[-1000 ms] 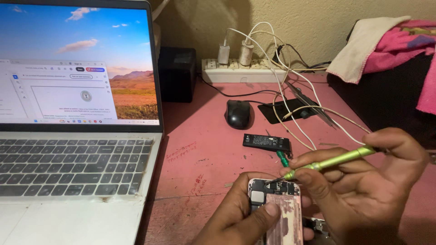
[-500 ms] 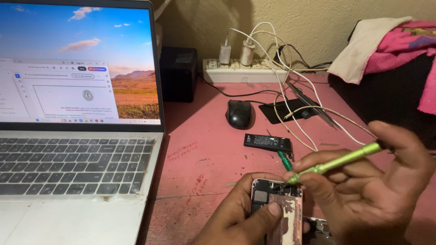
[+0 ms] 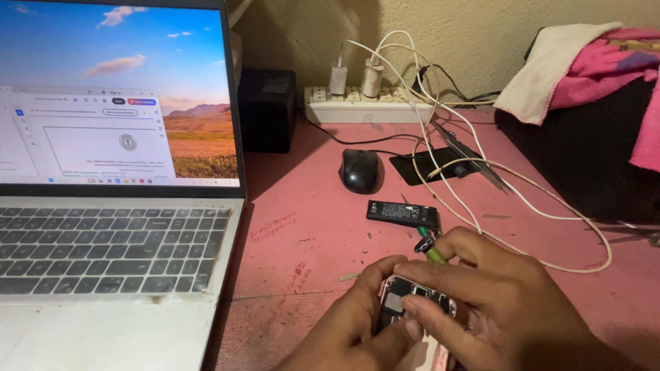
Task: The person uses a green screwdriver to remove screws from a disassembled white smartphone, then detaches the battery connector and removes the battery. The person continues to unscrew and remove internal components from the phone chassis.
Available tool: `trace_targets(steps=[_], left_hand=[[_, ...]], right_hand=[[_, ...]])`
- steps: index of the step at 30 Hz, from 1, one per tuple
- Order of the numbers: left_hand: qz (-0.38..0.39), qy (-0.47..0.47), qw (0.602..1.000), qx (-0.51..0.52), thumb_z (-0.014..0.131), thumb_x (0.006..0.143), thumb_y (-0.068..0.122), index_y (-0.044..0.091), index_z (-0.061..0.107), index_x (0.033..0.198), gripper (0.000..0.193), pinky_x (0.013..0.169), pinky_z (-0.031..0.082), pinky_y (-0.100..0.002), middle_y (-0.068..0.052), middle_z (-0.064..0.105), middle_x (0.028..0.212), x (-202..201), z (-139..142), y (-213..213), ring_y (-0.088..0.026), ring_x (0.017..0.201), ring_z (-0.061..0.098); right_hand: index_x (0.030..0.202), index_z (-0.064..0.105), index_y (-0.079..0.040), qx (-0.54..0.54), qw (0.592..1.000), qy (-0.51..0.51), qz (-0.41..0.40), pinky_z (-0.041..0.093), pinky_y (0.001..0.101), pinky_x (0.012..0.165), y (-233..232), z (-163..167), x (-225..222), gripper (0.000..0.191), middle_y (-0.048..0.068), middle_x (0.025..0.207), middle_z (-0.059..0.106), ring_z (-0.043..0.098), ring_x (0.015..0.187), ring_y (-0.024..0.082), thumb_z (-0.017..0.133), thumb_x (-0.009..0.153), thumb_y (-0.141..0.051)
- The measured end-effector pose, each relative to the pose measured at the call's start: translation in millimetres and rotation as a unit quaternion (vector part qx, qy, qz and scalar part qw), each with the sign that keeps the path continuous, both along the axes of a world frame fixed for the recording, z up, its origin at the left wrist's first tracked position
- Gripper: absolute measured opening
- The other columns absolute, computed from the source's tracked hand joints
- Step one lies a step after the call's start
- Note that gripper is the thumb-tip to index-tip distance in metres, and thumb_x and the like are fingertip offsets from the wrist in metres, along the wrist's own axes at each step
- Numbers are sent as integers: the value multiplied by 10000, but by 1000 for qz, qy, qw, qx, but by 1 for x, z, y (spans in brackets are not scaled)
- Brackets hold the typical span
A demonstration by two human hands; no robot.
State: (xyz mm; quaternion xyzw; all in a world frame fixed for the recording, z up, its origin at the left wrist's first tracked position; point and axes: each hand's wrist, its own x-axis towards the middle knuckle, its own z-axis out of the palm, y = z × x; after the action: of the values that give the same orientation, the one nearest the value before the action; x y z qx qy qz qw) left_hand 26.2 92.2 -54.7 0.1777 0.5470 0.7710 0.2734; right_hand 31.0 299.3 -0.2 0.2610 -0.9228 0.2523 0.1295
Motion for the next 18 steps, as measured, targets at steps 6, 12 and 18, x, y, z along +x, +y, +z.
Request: trace_targets(steps=[6, 12, 18], left_hand=[[-43, 73, 995, 50, 691, 806, -71, 66, 270, 1504, 826, 1021, 479, -286, -135, 560, 1332, -5, 3, -7, -171, 1210, 615], [-12, -76, 997, 25, 710, 798, -102, 78, 456, 1374, 655, 846, 564, -403, -252, 673, 1238, -18, 23, -52, -273, 1039, 705], [271, -61, 956, 99, 699, 835, 7, 42, 575, 1183, 371, 756, 564, -378, -123, 749, 890, -30, 39, -48, -211, 785, 698]], right_hand=[[1079, 767, -96, -68, 997, -3, 48, 532, 231, 585, 4, -1, -5, 288, 2, 906, 669, 645, 734, 89, 795, 837, -250], [987, 663, -6, -421, 822, -369, -108, 476, 292, 464, 16, 1, -20, 145, 77, 727, 657, 580, 551, 121, 680, 921, -134], [910, 725, -24, -369, 836, -382, -139, 205, 258, 355, 9, -3, -24, 151, -13, 504, 469, 332, 386, 69, 730, 888, -173]])
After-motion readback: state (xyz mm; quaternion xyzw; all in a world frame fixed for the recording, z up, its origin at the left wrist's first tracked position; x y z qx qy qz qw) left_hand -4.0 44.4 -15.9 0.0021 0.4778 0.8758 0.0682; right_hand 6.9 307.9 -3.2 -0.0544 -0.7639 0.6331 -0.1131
